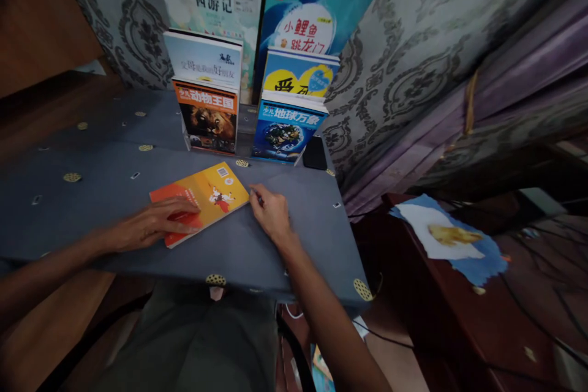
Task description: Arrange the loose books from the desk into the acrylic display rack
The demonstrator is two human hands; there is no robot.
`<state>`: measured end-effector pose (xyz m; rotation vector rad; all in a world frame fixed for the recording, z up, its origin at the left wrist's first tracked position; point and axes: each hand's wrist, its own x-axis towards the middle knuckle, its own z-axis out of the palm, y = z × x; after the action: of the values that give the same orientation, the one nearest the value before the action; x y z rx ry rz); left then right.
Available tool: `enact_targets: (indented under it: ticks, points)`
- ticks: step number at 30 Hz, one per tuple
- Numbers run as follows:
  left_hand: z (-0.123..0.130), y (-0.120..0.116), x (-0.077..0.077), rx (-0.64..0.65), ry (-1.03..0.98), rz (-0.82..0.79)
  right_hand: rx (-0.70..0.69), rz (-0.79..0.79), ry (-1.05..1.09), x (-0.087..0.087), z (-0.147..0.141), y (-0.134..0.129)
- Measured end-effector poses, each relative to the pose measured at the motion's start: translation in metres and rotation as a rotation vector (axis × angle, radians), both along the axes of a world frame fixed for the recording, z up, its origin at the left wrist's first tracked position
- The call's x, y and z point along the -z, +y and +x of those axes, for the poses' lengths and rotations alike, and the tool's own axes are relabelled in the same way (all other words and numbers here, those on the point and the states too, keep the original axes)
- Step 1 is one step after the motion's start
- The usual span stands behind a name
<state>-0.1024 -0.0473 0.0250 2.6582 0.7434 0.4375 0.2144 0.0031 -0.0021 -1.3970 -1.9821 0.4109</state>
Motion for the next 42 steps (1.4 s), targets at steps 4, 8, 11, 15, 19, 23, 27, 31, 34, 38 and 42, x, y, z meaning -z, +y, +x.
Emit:
enact_targets:
  ticks: [4,8,11,15,19,23,27,31,34,38,42]
  points:
    - [-0.018,-0.019,0.000,-0.031,-0.007,-0.019,0.005,0.030,-0.001,0.005,-0.001,-0.001]
    - [-0.029,-0.031,0.001,-0.041,-0.050,-0.008,0.012,0.042,-0.025,0.008,0.000,-0.002]
    - [-0.033,-0.036,0.004,-0.045,-0.078,0.019,0.032,0.048,-0.071,0.005,-0.002,-0.005]
    - [-0.033,-0.038,0.011,-0.071,-0.109,0.044,0.048,0.143,-0.130,-0.003,-0.023,-0.029]
    - [-0.033,-0.040,0.018,-0.093,-0.134,0.053,-0.329,0.220,-0.065,-0.007,-0.064,-0.075]
    - [-0.033,-0.043,0.020,-0.116,-0.167,0.062,-0.586,0.147,-0.124,-0.004,-0.092,-0.103]
    - [-0.031,-0.044,0.020,-0.114,-0.180,0.082,-0.470,0.077,-0.215,-0.002,-0.079,-0.094]
    - [-0.030,-0.045,0.022,-0.134,-0.179,0.085,-0.227,0.046,-0.243,0.000,-0.043,-0.065]
    - [-0.030,-0.046,0.023,-0.156,-0.182,0.062,-0.050,0.027,-0.265,0.003,-0.021,-0.046]
    - [-0.031,-0.045,0.025,-0.165,-0.239,-0.002,0.005,0.022,-0.242,0.007,-0.010,-0.036]
    - [-0.033,-0.045,0.030,-0.182,-0.285,-0.089,-0.006,0.012,-0.192,0.009,-0.009,-0.036]
